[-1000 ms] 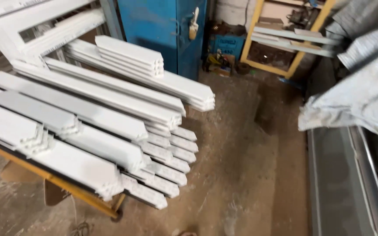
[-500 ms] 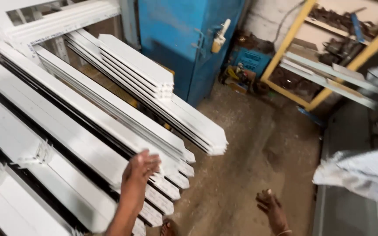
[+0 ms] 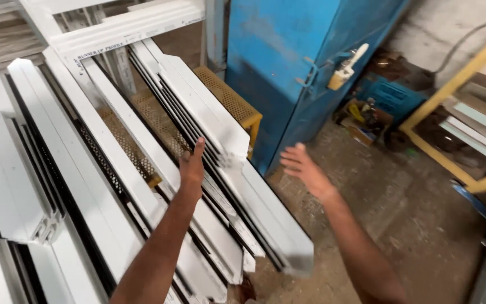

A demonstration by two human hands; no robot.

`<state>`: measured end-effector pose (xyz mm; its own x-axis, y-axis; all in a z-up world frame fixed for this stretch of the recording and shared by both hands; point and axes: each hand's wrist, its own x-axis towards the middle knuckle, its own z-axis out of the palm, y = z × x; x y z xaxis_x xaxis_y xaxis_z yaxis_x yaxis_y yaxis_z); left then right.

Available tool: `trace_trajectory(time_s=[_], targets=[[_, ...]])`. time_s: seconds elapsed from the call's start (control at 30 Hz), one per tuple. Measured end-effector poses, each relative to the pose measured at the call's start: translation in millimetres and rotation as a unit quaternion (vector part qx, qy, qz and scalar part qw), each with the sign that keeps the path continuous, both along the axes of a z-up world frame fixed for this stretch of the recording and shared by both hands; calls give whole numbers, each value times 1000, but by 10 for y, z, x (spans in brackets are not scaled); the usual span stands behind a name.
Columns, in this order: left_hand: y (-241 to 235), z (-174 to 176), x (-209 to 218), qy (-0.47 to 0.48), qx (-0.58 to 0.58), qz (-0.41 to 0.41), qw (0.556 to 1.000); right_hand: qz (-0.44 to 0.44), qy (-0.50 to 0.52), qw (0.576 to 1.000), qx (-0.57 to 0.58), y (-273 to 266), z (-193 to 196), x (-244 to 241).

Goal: Measuring, cutting, and assembling white plastic window or door profiles using a miter saw and scissors.

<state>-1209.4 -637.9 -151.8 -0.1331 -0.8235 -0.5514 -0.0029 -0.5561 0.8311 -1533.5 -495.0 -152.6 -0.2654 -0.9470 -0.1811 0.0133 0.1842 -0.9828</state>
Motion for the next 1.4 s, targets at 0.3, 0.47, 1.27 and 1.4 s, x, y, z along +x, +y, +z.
trace_trajectory(time_s=[0.3, 0.47, 1.27, 1.4], targets=[[-655, -305, -489, -122, 4, 37, 992, 102, 43, 989, 95, -2173, -422, 611], [-626, -256, -467, -98, 29, 30, 994, 192, -31, 976, 99, -2098, -52, 991], [598, 907, 135, 168, -4, 119, 979, 286, -32, 956, 64, -1281, 664, 1481], [1157, 1034, 732, 138, -105, 148, 974, 376, -62, 924, 18, -875, 955, 2196]])
